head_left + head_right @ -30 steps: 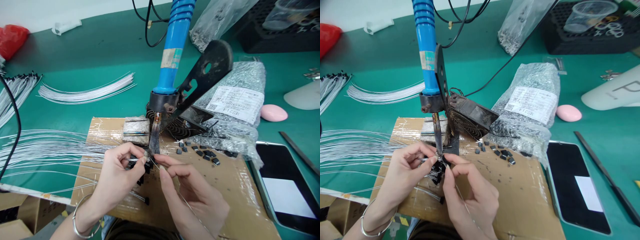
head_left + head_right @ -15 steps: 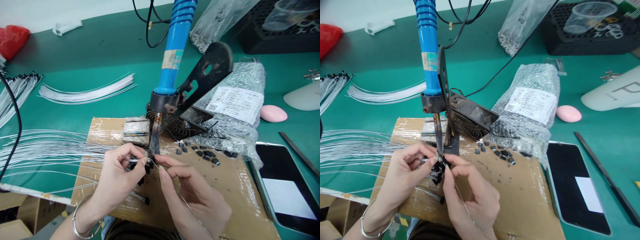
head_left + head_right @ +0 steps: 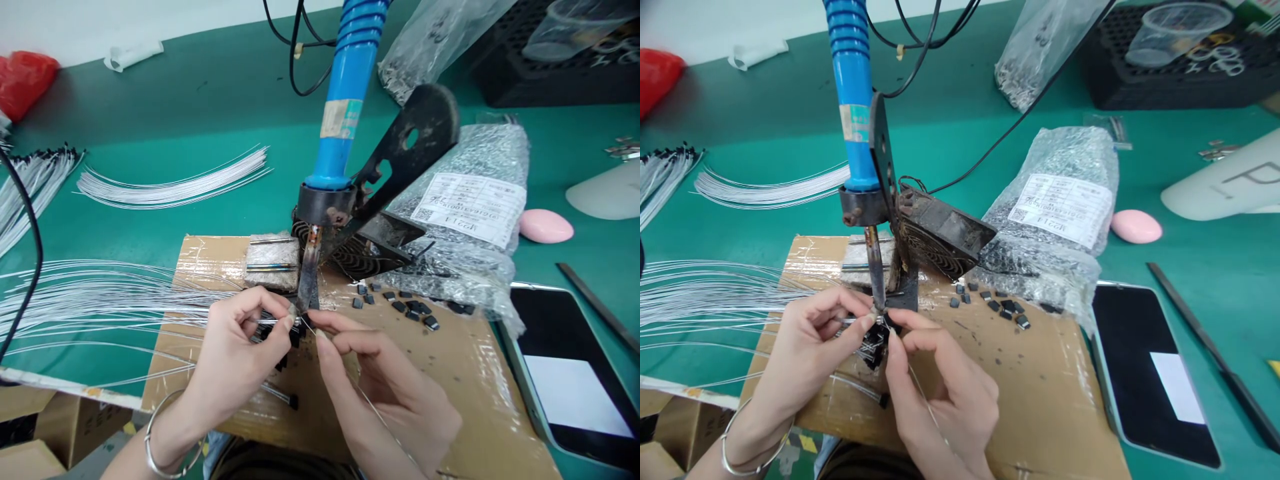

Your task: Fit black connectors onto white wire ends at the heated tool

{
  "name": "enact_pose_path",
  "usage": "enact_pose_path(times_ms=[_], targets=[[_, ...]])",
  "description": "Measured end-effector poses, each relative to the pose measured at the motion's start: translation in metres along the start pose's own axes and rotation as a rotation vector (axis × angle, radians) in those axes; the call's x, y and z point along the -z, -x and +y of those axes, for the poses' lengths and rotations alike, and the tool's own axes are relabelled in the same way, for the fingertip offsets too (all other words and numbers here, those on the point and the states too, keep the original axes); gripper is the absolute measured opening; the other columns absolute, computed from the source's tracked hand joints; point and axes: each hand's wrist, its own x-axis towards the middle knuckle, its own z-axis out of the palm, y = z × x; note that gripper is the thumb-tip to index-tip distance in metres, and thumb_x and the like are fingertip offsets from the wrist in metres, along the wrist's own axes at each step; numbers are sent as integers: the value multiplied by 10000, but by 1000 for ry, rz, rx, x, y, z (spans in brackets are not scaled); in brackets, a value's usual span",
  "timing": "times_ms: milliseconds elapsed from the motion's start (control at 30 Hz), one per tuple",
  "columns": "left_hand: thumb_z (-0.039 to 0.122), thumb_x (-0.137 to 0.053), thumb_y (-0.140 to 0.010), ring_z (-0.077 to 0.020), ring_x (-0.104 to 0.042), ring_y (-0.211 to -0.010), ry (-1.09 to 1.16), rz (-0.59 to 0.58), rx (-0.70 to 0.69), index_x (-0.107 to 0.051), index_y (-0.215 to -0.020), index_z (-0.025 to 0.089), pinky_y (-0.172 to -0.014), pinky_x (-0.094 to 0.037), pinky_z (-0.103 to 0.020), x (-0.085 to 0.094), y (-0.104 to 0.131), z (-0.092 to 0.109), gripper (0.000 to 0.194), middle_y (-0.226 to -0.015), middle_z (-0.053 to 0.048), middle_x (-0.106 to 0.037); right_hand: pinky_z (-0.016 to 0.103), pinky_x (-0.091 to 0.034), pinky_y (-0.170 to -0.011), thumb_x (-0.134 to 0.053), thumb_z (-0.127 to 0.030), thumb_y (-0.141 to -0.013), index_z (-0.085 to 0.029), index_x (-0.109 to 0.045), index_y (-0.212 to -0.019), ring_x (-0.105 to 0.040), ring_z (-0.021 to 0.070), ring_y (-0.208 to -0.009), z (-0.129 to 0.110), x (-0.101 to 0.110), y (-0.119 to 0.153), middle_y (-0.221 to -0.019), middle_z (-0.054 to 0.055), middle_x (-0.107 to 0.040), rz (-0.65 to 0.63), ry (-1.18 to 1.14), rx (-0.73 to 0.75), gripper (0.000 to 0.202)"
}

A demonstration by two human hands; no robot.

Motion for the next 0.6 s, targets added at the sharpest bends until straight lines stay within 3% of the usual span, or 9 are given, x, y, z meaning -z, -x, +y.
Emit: enact_pose_path(times_ms=[600], targets=[[161,-690,-788,-135,-716,-668,-15,-3,4,-706,-689,202,-601,-533,-212,1,-1,-4,108,-741,-21,-793,191,-592,-875,-730,-222,-972,-250,-665,-797,-814,134,-942,1,-1,2,-1043,19,-852,-12,-42,-38,189]])
